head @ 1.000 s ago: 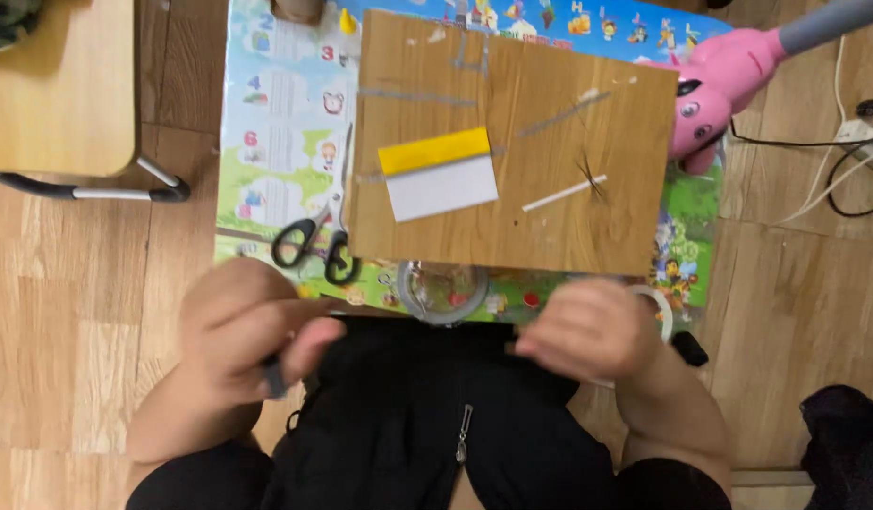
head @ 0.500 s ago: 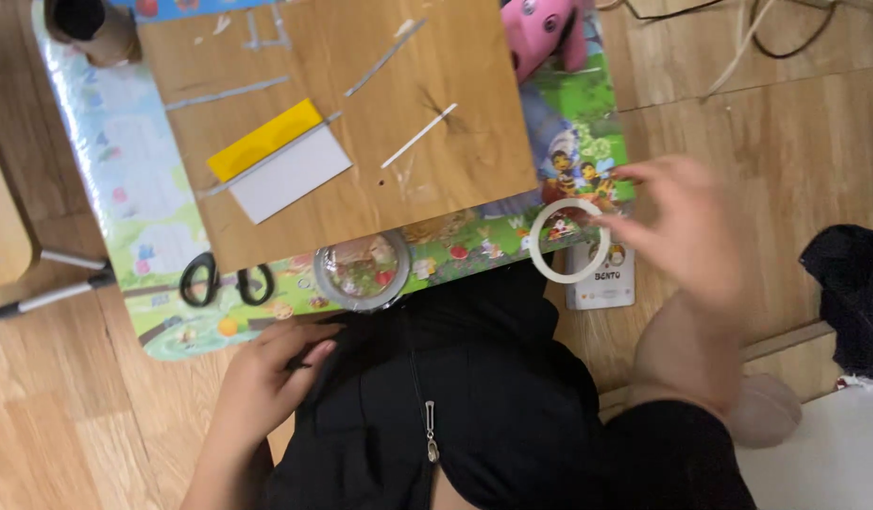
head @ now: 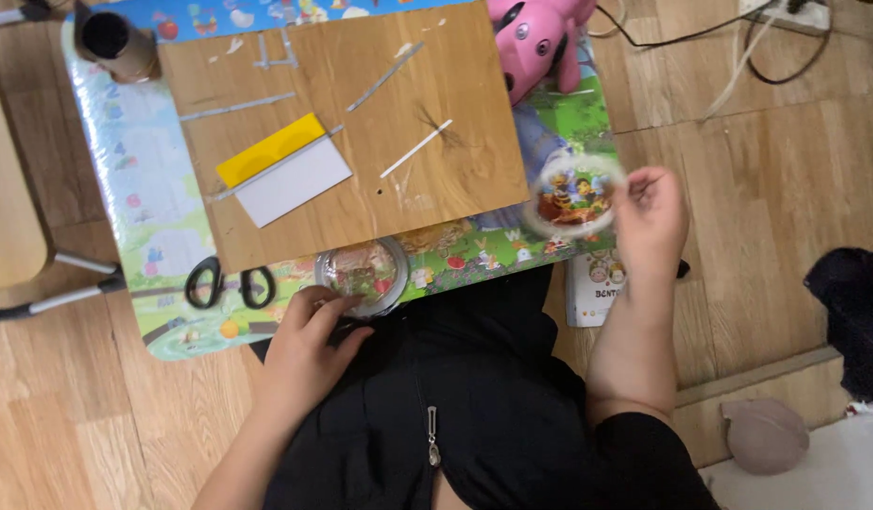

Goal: Applying double-sided tape to a piece of paper, cutting it, and peeling the backing

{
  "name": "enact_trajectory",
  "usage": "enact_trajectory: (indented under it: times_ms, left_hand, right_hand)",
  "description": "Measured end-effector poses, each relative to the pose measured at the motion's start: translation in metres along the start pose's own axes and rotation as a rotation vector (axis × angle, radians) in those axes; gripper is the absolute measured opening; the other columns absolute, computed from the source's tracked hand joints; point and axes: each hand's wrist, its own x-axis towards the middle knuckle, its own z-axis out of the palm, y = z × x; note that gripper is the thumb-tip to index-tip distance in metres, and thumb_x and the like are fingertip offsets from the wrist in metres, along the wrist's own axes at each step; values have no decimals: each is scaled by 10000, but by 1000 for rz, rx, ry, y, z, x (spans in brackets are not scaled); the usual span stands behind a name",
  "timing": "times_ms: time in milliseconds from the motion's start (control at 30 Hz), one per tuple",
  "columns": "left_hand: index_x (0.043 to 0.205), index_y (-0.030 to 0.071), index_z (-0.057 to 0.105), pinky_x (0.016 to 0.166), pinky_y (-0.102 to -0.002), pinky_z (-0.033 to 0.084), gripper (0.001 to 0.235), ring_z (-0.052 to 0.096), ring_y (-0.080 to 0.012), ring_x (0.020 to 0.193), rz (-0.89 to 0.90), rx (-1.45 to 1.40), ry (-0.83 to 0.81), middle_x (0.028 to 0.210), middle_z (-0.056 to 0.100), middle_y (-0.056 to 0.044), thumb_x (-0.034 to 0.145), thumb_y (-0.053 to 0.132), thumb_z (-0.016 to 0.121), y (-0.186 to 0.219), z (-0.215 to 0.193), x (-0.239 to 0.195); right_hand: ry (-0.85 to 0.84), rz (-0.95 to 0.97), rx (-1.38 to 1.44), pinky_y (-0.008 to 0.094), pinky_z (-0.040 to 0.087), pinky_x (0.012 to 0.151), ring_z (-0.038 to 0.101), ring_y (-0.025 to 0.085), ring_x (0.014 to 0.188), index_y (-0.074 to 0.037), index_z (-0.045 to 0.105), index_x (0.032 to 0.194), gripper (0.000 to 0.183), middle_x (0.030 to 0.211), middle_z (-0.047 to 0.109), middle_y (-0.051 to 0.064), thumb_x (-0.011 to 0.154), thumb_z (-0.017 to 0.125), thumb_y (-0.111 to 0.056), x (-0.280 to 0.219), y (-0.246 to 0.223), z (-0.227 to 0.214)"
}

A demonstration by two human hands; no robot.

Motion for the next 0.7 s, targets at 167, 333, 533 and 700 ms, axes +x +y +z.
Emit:
enact_trajectory:
  times_ms: [167,333,533,700]
  left_hand:
    - [1184,139,685,741,-451,616,511,723,-341,881,6,166,43,1120,616,-102,709,151,873,-7,15,-7]
    - [1098,164,664,738,-411,607,420,720,-322,871,83,247,69,1079,620,-71,713,157,833,-30,36,-16]
    - [1111,175,659,763,-414,602,380,713,-330,915,83,178,87,1082,622,-67,765,182,817,-15,19,-13]
    - [1149,175,690,844,-512,558,240,676,-391,946,16,34,204,1111,618,-138,918,227,730,-15,-27,-13]
  right_hand:
    - [112,-200,-312,480,554,900,687,363,1062,-6,505,1431,668,1231,625,241,924,914,-150,7,-5,43]
    - [155,-305,-217,544,560,927,570,432,1154,-13,538,1375,492,1324,488,236,975,822,-56,-28,-46,76]
    - [-161,-426,-93,259,462,515,565,187,532,-26,653,1133,450,778,717,19,774,892,-156,-93,-58,122]
    - [-560,-982,-129,602,443,1001,588,424,1225,-195,693,1280,530,1344,625,92,855,788,-496,-100,-81,157]
